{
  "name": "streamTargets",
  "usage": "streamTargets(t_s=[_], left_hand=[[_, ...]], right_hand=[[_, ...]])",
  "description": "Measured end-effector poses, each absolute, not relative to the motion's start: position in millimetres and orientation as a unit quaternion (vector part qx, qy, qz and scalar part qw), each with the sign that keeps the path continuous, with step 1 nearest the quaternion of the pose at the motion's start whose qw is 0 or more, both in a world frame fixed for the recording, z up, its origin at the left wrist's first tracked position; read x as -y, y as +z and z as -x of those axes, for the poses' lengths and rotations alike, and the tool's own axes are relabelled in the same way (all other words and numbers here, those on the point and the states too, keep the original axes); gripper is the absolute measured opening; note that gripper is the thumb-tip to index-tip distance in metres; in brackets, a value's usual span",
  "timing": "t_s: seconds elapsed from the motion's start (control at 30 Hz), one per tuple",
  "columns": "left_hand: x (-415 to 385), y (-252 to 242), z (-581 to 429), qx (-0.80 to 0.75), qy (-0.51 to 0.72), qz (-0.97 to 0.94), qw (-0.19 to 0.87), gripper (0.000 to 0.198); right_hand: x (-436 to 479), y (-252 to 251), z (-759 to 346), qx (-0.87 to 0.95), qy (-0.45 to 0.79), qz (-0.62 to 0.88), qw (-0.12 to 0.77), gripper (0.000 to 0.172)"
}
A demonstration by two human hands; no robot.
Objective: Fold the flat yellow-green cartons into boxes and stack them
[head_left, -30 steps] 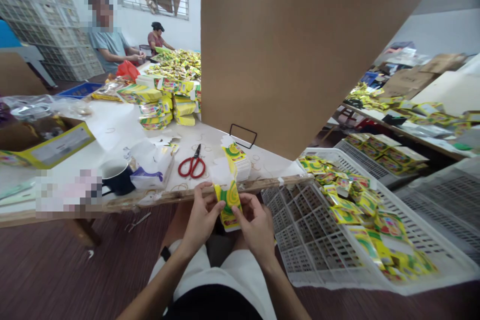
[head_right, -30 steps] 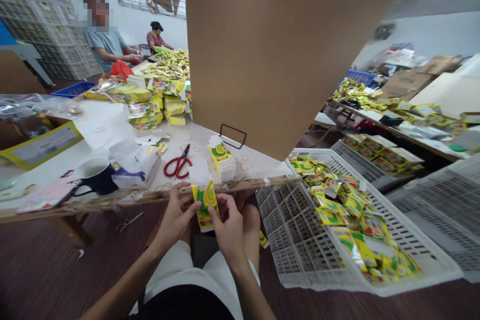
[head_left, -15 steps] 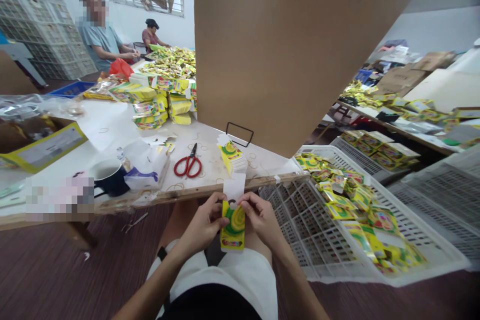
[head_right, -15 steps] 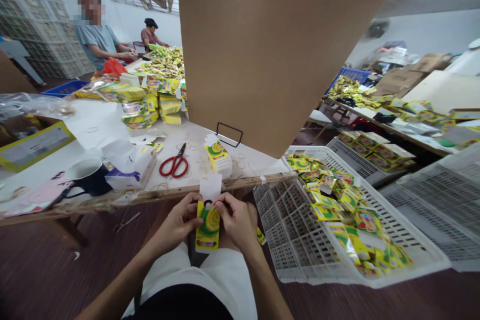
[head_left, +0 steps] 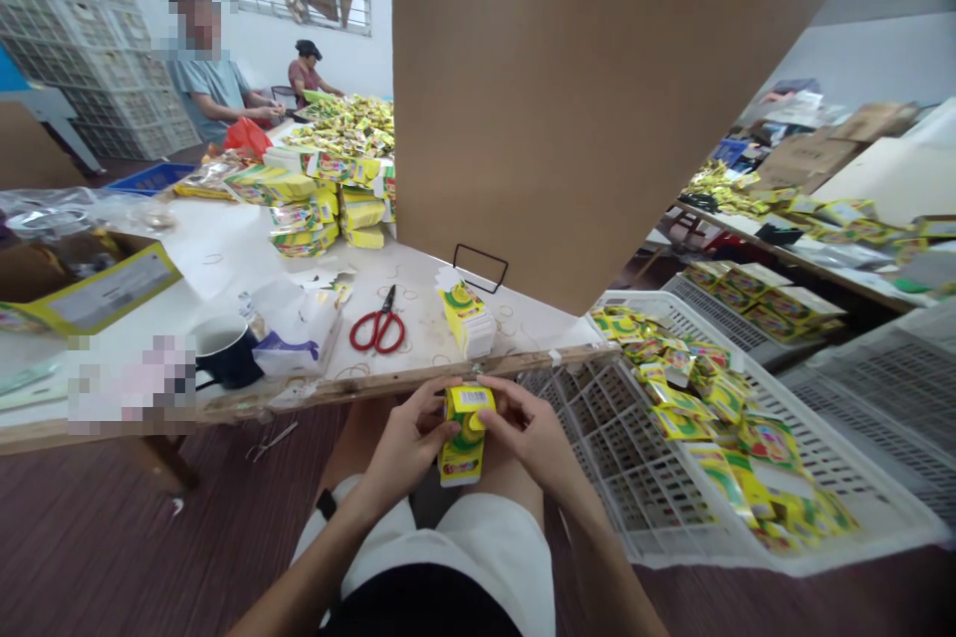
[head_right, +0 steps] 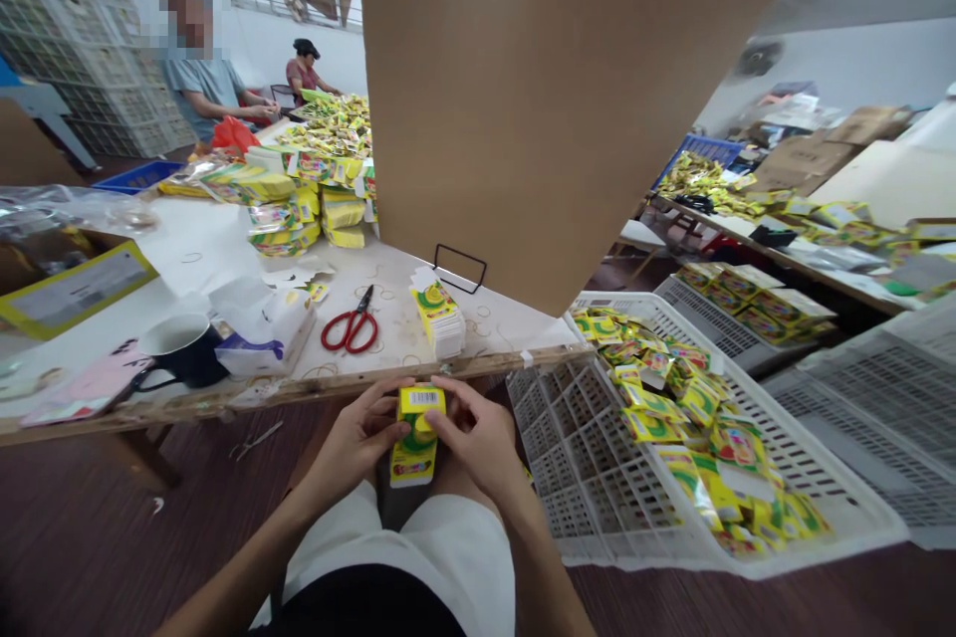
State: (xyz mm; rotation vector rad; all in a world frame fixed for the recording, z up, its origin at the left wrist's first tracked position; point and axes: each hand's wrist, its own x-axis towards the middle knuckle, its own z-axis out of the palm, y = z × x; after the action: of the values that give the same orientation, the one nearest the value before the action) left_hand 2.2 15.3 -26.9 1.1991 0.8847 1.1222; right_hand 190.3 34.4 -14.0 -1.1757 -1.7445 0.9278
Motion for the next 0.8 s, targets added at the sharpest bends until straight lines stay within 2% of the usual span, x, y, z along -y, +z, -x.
streamTargets(t_s=[0.17, 0.3, 0.37, 0.5, 0.67, 0.8], left_hand=[[-11.9, -19.7, -3.8, -0.388, 0.454, -0.54, 0.593, 0.049], [-10.5, -13.4, -2.6, -0.395, 0.468, -0.527, 0.589, 0.05], [-10.2, -12.6, -2.8, -0.406, 0.472, -0.525, 0.58, 0.049], [-9.3, -15.7, -5.2, -0.402, 0.464, -0.527, 0.588, 0.051], [-8.7, -20.0, -6.8, -0.385, 0.46, -0.521, 0.608, 0.053], [-9.4, -17.8, -4.6, -0.387, 0.468, -0.512, 0.608, 0.054]], right_hand=[[-32.3, -14.3, -187.8, 0.683, 0.316, 0.521, 0.403, 0.023], [-28.0, -4.4, -188.7, 0.665, 0.367, 0.482, 0.436, 0.026], [-25.8, -2.0, -189.1, 0.643, 0.399, 0.476, 0.448, 0.033], [-24.8, -5.3, -186.2, 0.669, 0.421, 0.475, 0.386, 0.037], [-26.9, -9.4, -176.0, 0.71, 0.31, 0.545, 0.321, 0.028], [-24.8, -10.1, -169.5, 0.717, 0.275, 0.56, 0.311, 0.033]])
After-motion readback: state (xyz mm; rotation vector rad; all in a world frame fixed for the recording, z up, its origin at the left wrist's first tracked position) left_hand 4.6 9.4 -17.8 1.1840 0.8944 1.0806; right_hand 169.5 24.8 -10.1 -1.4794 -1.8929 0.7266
